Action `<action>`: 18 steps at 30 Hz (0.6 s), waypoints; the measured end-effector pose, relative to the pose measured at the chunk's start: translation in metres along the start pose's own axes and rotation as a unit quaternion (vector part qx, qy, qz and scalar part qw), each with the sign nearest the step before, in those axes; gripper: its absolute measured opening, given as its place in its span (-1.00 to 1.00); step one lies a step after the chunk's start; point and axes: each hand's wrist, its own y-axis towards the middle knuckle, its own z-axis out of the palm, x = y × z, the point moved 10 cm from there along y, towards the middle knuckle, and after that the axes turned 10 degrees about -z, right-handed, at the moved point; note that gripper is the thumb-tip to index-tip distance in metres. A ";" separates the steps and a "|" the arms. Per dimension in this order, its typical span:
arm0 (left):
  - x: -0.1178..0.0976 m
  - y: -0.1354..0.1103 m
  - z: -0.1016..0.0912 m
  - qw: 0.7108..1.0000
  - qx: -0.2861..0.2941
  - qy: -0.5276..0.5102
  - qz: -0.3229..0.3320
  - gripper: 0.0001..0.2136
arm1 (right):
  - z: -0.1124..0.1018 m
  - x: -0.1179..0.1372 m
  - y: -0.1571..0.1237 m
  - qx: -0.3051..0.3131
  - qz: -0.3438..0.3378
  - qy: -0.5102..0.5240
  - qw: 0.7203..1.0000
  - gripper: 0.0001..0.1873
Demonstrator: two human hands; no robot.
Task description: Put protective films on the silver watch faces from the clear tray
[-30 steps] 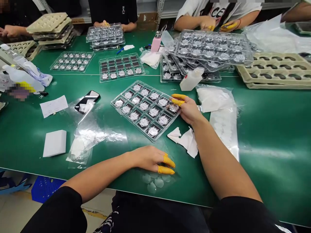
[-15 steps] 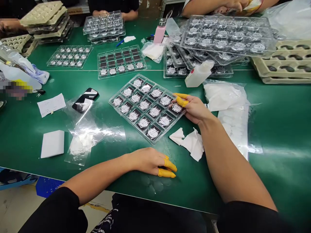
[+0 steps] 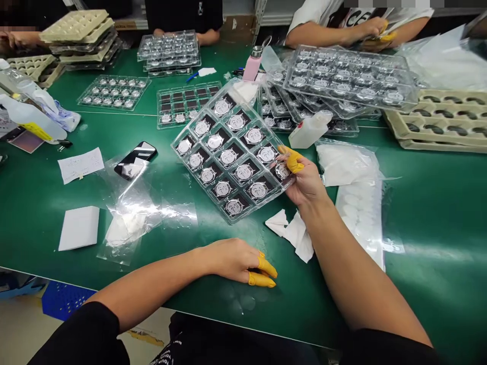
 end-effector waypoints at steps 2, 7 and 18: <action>0.001 0.001 0.000 1.000 0.000 -0.008 -0.001 -0.74 | 0.009 0.004 0.003 -0.007 -0.011 0.012 1.000 -0.80; 0.006 0.004 0.006 1.000 0.002 -0.007 -0.007 -0.73 | 0.054 -0.002 0.036 -0.007 -0.032 0.041 0.999 -0.84; 0.014 0.023 0.015 0.994 0.069 -0.083 0.032 -0.83 | 0.171 -0.097 0.177 -0.043 -0.011 0.035 0.998 -0.79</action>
